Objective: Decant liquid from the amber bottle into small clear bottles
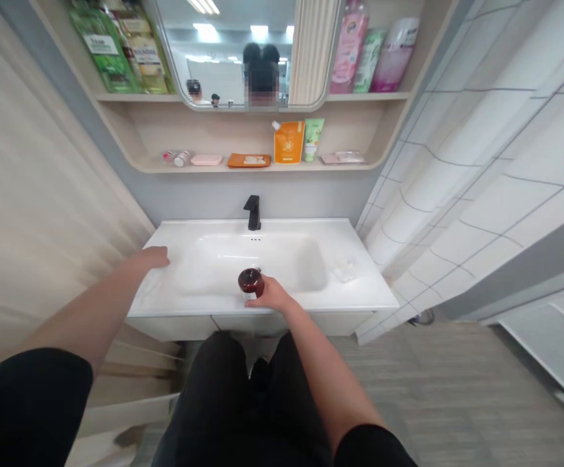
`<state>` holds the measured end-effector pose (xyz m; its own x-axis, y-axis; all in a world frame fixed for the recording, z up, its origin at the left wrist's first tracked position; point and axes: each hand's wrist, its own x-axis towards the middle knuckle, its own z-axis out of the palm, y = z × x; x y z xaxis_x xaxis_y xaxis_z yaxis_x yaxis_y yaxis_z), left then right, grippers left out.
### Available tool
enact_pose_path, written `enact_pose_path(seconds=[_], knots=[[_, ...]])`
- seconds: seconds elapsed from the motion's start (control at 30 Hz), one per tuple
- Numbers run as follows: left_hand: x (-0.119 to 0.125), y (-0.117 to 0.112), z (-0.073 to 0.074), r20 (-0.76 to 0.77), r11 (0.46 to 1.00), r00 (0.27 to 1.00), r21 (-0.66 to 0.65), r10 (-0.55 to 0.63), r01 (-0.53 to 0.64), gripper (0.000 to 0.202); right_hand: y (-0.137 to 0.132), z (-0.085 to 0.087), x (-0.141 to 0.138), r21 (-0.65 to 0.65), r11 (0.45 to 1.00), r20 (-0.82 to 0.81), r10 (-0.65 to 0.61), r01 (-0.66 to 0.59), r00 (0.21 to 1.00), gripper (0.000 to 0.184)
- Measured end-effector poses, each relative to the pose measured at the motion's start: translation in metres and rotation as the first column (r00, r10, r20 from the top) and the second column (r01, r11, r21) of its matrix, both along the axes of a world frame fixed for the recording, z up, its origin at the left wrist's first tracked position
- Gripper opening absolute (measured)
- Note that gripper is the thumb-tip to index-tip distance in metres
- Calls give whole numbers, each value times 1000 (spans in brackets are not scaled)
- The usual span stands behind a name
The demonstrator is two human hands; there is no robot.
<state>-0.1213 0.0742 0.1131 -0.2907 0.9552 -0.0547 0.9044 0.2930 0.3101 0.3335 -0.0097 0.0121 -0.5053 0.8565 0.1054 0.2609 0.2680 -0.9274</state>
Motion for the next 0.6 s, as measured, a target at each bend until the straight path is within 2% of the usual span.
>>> enact_pose_path(seconds=[0.1, 0.17, 0.27, 0.3, 0.33, 0.4, 0.43, 0.47, 0.53, 0.6], knots=[[-3, -5, 3, -61, 999, 998, -34, 9, -11, 24, 0, 1, 0, 0, 1000, 1, -7, 7, 1000, 66], [3, -12, 6, -95, 1000, 995, -5, 3, -3, 21, -1, 1, 0, -4, 1000, 10, -9, 9, 1000, 65], [40, -35, 5, -40, 990, 997, 126, -64, 69, 31, -1, 3, 0, 1, 1000, 26, -16, 16, 1000, 63], [60, -46, 2, 75, 966, 988, 230, -136, 116, 34, -1, 4, 0, 14, 1000, 31, -23, 23, 999, 63], [83, -59, -3, 222, 932, 942, 318, -251, 173, 37, -1, 4, 0, 31, 999, 36, -31, 30, 999, 62], [133, -84, -19, 487, 873, 742, 399, -460, 280, 43, 0, 6, -1, 63, 997, 44, -53, 50, 998, 62], [157, -95, -28, 576, 852, 633, 420, -517, 314, 50, 0, 6, -2, 75, 996, 46, -59, 55, 997, 63], [179, -105, -38, 632, 843, 559, 434, -537, 318, 56, 0, 6, -2, 85, 995, 44, -59, 55, 997, 64], [214, -117, -57, 674, 854, 524, 429, -520, 295, 69, 0, 5, -4, 100, 994, 34, -53, 49, 998, 64], [236, -120, -70, 681, 869, 544, 434, -490, 239, 75, 0, 3, -5, 109, 993, 26, -44, 41, 999, 60]])
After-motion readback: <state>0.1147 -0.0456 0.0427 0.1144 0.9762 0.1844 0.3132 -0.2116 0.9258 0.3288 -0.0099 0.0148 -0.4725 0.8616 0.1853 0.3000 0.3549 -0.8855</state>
